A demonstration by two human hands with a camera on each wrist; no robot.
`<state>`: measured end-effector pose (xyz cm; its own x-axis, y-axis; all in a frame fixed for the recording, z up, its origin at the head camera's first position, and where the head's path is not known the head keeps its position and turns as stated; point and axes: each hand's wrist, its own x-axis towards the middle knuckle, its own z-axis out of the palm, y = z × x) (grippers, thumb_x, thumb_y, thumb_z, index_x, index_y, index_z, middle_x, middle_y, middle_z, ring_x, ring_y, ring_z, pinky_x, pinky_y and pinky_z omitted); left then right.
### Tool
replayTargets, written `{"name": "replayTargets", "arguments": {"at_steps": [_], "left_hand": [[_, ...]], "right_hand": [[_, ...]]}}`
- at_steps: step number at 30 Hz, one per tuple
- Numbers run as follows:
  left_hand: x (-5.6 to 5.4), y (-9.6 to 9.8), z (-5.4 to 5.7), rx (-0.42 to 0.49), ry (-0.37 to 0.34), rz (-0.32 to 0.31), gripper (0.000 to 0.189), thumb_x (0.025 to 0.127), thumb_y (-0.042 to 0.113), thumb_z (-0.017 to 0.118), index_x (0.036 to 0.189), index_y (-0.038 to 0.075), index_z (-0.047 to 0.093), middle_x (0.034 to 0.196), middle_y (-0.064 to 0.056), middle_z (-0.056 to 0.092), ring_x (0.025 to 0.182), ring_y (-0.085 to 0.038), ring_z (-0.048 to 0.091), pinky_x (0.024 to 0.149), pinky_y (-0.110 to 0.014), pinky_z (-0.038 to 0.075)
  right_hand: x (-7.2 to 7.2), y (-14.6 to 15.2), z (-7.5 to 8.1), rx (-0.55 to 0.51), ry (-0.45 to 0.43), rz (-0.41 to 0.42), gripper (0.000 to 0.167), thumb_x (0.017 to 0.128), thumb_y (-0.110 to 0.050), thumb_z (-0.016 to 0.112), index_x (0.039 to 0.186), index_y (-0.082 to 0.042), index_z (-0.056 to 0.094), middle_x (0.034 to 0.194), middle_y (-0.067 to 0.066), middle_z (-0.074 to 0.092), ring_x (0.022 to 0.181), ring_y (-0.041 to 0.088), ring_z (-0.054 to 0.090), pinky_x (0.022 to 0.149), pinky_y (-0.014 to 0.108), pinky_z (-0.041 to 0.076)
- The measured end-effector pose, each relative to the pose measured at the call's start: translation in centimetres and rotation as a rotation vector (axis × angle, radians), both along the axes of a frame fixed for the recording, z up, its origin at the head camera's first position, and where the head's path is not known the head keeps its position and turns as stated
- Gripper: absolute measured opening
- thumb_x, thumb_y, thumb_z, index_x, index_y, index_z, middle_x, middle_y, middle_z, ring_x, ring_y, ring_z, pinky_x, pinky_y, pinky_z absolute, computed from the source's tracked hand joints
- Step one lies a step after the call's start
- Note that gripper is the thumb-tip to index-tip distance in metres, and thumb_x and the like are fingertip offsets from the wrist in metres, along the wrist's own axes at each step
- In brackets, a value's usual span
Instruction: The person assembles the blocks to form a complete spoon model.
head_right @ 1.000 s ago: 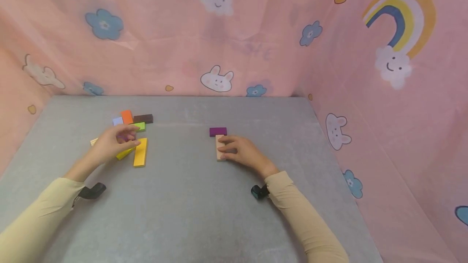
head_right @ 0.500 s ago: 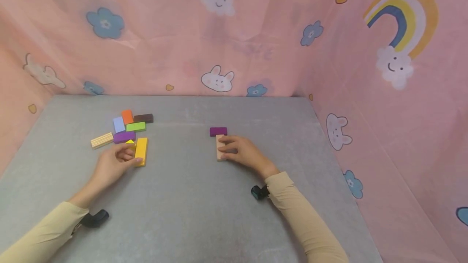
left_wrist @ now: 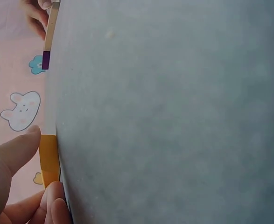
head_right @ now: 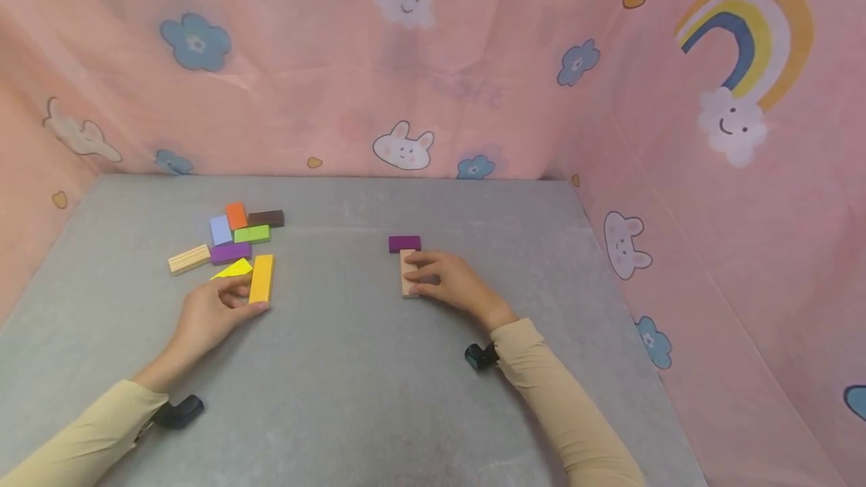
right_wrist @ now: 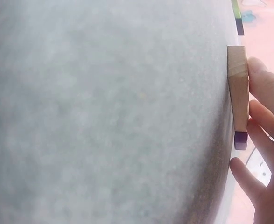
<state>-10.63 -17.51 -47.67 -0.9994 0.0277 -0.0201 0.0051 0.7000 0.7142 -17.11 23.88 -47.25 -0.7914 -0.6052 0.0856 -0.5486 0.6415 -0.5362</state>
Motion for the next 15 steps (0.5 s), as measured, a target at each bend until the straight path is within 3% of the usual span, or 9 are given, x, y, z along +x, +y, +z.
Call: {"name": "replayTargets", "arguments": {"at_steps": [9,15], "left_hand": [[0.14,0.26,0.46,-0.026,-0.002,-0.008,0.057,0.081,0.024,0.081,0.129,-0.002,0.062,0.098,-0.016,0.075,0.076,-0.018,0.065,0.061,-0.022,0.047],[0.24,0.24,0.52,-0.05,0.016,-0.013,0.052,0.081,0.017,0.076,0.127,-0.002,0.063,0.104,-0.017,0.07,0.085,-0.023,0.064,0.068,-0.025,0.046]], "right_hand": [[0.02,-0.04,0.18,-0.011,-0.004,0.006,0.031,0.086,-0.027,0.076,0.115,-0.015,0.075,0.137,0.002,0.063,0.133,0.026,0.056,0.111,0.046,0.045],[0.05,-0.07,0.15,-0.013,-0.005,-0.002,0.031,0.086,-0.027,0.076,0.115,-0.016,0.075,0.138,0.001,0.063,0.133,0.025,0.055,0.111,0.046,0.045]]}}
